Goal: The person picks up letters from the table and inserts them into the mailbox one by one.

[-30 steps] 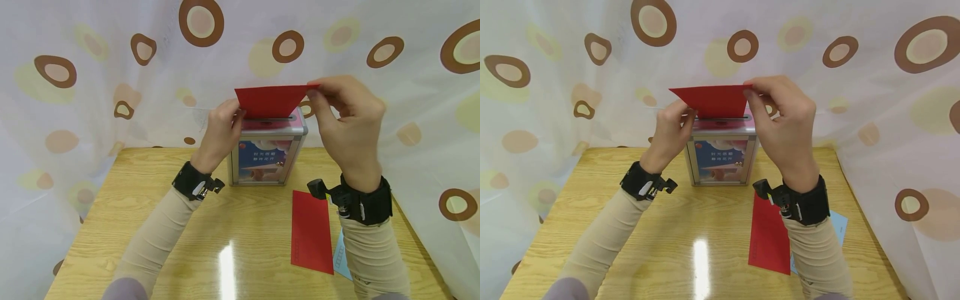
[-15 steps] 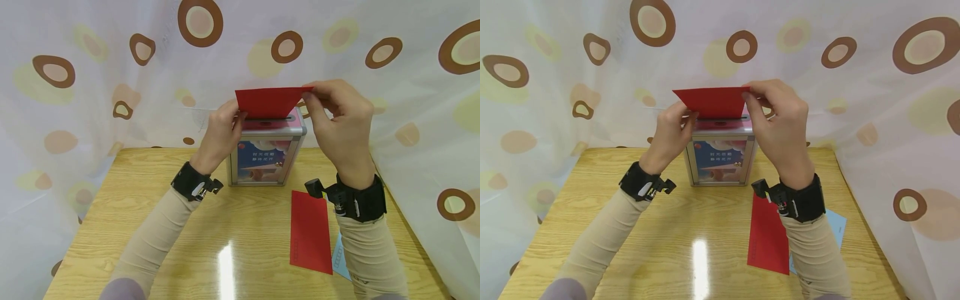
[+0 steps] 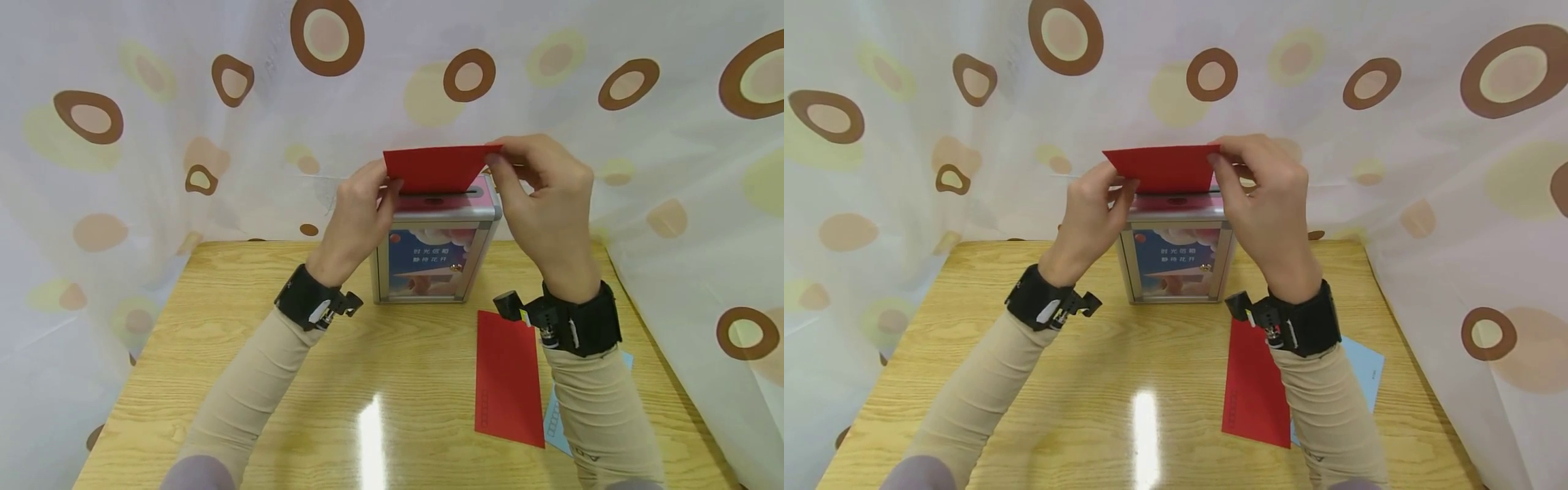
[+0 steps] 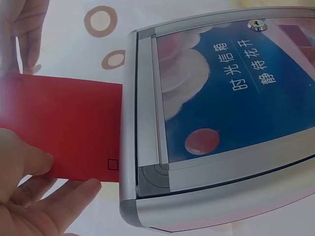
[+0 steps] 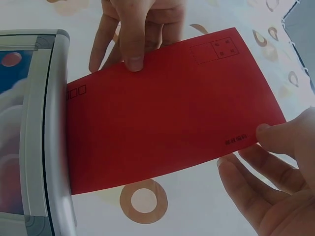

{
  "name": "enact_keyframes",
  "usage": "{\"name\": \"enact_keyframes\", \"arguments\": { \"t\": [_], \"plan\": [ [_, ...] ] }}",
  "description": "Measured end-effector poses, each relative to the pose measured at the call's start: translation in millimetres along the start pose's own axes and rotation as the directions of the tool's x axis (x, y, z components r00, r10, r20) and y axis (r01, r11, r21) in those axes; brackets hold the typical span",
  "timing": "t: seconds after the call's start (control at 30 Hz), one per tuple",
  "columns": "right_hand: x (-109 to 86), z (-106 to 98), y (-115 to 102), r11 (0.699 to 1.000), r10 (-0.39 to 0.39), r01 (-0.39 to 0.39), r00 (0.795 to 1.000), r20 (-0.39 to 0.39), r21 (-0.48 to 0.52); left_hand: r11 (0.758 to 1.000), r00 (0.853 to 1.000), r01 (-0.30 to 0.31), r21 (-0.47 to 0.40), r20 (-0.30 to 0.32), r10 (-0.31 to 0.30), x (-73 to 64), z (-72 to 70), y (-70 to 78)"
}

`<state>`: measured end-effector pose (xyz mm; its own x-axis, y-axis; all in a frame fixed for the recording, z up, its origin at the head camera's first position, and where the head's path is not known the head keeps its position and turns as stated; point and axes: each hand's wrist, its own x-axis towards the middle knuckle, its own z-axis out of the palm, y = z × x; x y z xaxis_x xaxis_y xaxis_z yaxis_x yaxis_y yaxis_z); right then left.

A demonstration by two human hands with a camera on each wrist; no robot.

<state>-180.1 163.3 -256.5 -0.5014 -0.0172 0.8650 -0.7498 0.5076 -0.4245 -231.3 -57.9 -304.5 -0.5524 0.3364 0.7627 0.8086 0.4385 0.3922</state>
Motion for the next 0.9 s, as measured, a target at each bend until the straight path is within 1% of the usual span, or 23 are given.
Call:
{"name": "enact_keyframes", "arguments": {
  "t": [0.2,0.47,0.7,0.9],
  "plan": [
    [-0.8,1,4,1.000,0.005,-0.005,1.000,0.004,-0.015,1.000,1.000,0.004,0.016,-0.004,-0.004,0.6,-1.4,2.0],
    [-2.4,4,10,1.000,-0.009,0.009,1.000,0.002,-0.012,1.000,1.000,-0.009,0.028,-0.009,0.009,1.0,-2.1,1.9],
    [-5.9,7,18,0.999,-0.013,0.013,1.000,0.012,-0.041,0.999,0.999,-0.025,0.043,-0.020,0.026,3.5,-6.3,4.9],
    [-8.2,9,22,0.997,-0.024,0.027,0.999,0.035,-0.073,0.999,0.999,-0.019,0.038,-0.035,0.020,5.9,-9.5,9.3]
  ]
}}
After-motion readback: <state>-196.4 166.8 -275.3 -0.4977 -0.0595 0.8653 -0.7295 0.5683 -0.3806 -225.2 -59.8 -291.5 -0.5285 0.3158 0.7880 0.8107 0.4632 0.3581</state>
